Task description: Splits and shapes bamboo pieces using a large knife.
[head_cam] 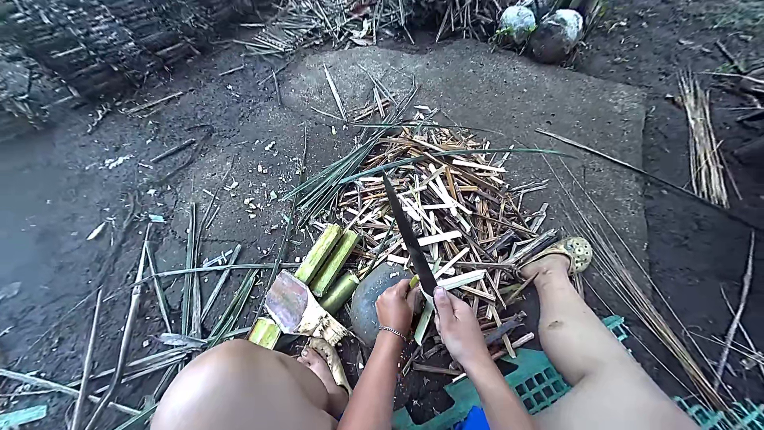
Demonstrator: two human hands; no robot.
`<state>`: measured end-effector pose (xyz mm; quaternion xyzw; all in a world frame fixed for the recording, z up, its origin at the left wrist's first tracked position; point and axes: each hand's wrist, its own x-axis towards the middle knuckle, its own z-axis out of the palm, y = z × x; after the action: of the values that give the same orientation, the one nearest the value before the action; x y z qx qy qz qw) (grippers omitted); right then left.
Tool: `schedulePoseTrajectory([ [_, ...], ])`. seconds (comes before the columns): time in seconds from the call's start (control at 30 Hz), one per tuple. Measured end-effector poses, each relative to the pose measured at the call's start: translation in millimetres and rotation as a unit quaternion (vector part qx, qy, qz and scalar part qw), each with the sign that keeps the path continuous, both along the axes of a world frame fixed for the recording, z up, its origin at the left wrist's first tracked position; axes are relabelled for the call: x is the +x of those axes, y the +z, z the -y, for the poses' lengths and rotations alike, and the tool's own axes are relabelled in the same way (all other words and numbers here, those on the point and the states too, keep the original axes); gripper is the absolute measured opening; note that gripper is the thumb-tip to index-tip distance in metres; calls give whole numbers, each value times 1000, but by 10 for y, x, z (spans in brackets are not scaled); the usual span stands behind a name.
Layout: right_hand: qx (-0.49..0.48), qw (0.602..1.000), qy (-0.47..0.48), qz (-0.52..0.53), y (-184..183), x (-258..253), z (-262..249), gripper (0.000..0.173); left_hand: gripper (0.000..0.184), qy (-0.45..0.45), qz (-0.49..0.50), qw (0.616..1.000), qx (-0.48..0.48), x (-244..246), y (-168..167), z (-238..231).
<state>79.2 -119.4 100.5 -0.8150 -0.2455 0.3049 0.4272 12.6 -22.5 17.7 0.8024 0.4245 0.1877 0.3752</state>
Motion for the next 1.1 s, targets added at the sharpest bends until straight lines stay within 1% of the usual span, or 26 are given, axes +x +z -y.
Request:
schedulePoseTrajectory([
  [0.07, 7, 1000, 3, 8, 56, -21, 42, 47, 17, 22, 42, 998, 46, -19, 9, 41],
  [0.1, 5, 1000, 6, 13, 43, -37, 50, 47, 17, 22, 39, 998, 41, -21, 25, 39],
  [0.17, -26, 999, 13, -19, -71, -54, 78, 50, 22, -7, -29, 999, -30, -56, -3, 36],
  [0.23, -47, 998, 13, -47, -166, 24, 18, 52, 28, -37, -39, 997, -58, -62, -47, -77],
  [0.3, -42, 997, 1, -60, -125, 89, 15, 53, 42, -62, 34, 995, -76, -143, -92, -181],
  [0.33, -28, 998, -10, -55, -77, 86, 59, 54, 50, -52, 85, 990, -95, -210, -141, -196],
  [0.37, -7, 999, -23, -44, -21, 80, 87, 54, 56, -18, 139, 984, -114, -253, -183, -211],
  [0.43, 17, 999, -38, -14, -5, 27, 122, 53, 57, 93, 234, 957, -143, -279, -262, -215],
  [0.5, -13, 999, -29, -37, -232, -59, 125, 56, 53, 177, 285, 929, -159, -261, -272, -237],
  [0.57, -74, 994, -15, -75, -590, -82, 61, 63, 48, 211, 311, 913, -159, -200, -198, -298],
  [0.6, -89, 993, -14, -82, -708, -76, 20, 63, 46, 219, 323, 908, -155, -179, -153, -323],
  [0.63, -95, 991, -13, -89, -743, -53, -23, 63, 46, 222, 338, 902, -153, -168, -102, -345],
  [0.7, -93, 991, -3, -93, -642, -10, -47, 61, 50, 219, 373, 889, -149, -182, -20, -365],
  [0.73, -77, 994, 1, -84, -559, -21, -12, 59, 53, 211, 392, 884, -144, -199, 11, -370],
  [0.8, -6, 1000, -10, -12, -521, -101, 81, 56, 59, 188, 425, 877, -125, -200, 63, -396],
  [0.87, 60, 996, -35, 53, -643, -220, 218, 55, 61, 171, 441, 873, -120, -207, 71, -375],
  [0.9, 67, 995, -41, 57, -737, -262, 275, 55, 61, 163, 445, 872, -120, -203, 77, -382],
  [0.93, 51, 997, -40, 46, -834, -289, 316, 55, 61, 152, 447, 874, -116, -194, 86, -410],
  [1.0, -7, 999, -33, -13, -979, -332, 389, 54, 62, 125, 425, 889, -114, -201, 109, -449],
  [1.03, -18, 999, -40, -28, -1052, -362, 405, 53, 65, 106, 395, 904, -125, -218, 111, -459],
  [1.1, 6, 995, -68, -67, -1139, -407, 414, 51, 71, 43, 290, 942, -165, -276, 81, -482],
])
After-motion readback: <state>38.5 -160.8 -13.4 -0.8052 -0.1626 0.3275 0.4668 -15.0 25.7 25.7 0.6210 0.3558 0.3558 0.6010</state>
